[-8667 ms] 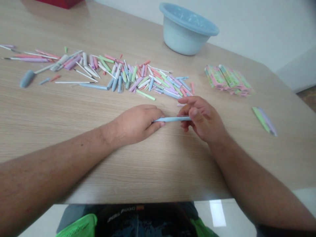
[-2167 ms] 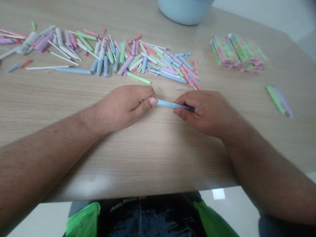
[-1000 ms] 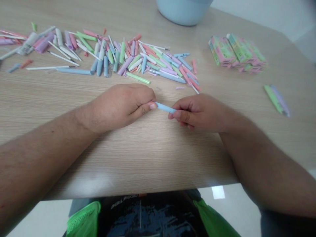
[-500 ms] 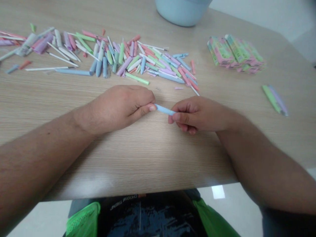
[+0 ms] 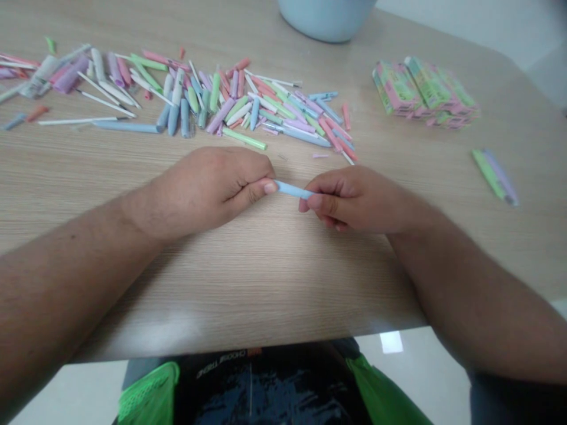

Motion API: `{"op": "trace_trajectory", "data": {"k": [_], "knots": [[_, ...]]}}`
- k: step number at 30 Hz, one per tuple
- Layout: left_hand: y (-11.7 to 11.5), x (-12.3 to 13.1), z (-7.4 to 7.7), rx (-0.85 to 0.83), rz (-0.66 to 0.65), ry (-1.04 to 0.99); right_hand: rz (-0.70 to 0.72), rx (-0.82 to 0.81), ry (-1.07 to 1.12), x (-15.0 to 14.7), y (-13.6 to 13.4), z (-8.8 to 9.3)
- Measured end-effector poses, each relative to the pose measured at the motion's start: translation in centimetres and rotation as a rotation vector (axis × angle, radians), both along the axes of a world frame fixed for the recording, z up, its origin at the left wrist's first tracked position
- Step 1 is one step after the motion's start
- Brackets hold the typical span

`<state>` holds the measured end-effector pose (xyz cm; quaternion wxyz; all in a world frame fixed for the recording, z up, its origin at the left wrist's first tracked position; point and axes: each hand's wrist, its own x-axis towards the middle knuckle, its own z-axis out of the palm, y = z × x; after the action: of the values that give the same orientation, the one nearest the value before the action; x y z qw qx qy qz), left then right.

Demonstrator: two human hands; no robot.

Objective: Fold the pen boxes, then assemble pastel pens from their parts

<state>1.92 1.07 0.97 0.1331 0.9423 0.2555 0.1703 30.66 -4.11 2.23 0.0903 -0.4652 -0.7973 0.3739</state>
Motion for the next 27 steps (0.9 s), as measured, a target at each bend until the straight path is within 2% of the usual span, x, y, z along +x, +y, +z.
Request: {"op": "trace_trajectory", "data": {"k": [2, 3, 7, 9, 12, 16, 18, 20, 22, 24, 25, 27], "knots": [[-0.01, -0.01, 0.01, 0.006, -0.002, 0.008, -0.005, -0.077, 0.016, -0.09, -0.03, 0.03], [-0.04, 0.02, 0.02, -0.006, 0.005, 0.006, -0.012, -0.026, -0.005, -0.19, -0.05, -0.06], [-0.2, 0.17, 0.1, -0.109, 0.104, -0.035, -0.05, 0.396, -0.175, -0.64, -0.13, -0.65], [-0.21, 0.18, 0.15, -0.151, 0.124, -0.051, -0.037, 0.481, -0.222, -0.66, -0.11, -0.74], [-0.09, 0.09, 0.23, -0.145, 0.068, -0.042, 0.0, 0.409, -0.177, -0.36, -0.01, -0.45], [-0.08, -0.09, 0.45, 0.012, -0.015, -0.013, 0.021, 0.003, 0.01, 0.01, 0.03, 0.06], [-0.14, -0.12, 0.5, 0.063, -0.018, 0.003, 0.018, -0.1, 0.046, -0.06, -0.03, 0.07], [-0.18, -0.08, 0.44, 0.055, 0.003, 0.015, -0.01, 0.016, -0.007, -0.29, -0.12, -0.08], [-0.16, -0.02, 0.33, 0.029, 0.04, 0.007, -0.052, 0.247, -0.096, -0.56, -0.19, -0.28], [-0.12, 0.02, 0.28, 0.015, 0.067, 0.001, -0.071, 0.41, -0.156, -0.7, -0.2, -0.38], [-0.11, 0.0, 0.3, 0.019, 0.066, 0.0, -0.065, 0.432, -0.165, -0.68, -0.19, -0.34], [-0.15, -0.07, 0.39, 0.036, 0.029, 0.013, -0.018, 0.335, -0.134, -0.45, -0.13, -0.11]]}}
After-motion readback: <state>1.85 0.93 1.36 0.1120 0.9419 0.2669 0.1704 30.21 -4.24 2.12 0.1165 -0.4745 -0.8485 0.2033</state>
